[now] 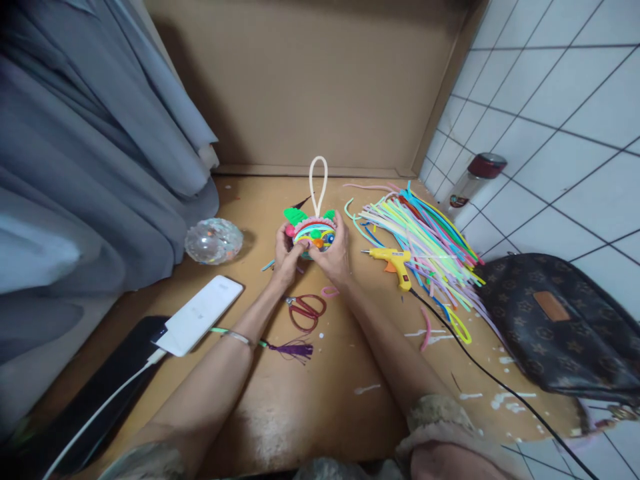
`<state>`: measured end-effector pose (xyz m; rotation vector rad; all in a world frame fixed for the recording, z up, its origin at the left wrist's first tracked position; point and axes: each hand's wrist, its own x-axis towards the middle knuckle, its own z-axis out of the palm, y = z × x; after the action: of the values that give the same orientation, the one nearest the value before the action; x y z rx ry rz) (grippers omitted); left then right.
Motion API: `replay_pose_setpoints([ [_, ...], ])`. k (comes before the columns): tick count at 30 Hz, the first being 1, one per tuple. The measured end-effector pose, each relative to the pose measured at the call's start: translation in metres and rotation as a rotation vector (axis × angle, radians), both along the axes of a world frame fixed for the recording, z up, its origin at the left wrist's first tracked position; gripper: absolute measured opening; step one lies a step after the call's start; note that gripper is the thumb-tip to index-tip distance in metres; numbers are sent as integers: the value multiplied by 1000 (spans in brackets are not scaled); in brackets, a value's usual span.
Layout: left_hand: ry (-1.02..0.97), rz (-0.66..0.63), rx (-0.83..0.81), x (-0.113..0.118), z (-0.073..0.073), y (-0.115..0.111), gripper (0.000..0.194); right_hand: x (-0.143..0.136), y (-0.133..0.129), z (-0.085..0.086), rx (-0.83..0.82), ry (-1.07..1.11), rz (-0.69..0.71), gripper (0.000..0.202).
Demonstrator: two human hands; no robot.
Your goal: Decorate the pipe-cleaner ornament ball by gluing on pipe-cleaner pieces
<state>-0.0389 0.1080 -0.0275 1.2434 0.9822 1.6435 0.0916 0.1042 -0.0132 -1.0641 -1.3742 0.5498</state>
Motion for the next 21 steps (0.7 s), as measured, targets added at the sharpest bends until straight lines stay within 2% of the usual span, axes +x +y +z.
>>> replay_pose_setpoints([
  [4,-15,3,-12,0,0,1,75,0,-3,3,-6,-16,-7,99],
  [14,4,32,-19,1,3,4,73,2,-3,4,-13,-58,-1,98],
  [21,23,74,-39,2,3,6,75,4,-5,5,-11,95,113,96],
])
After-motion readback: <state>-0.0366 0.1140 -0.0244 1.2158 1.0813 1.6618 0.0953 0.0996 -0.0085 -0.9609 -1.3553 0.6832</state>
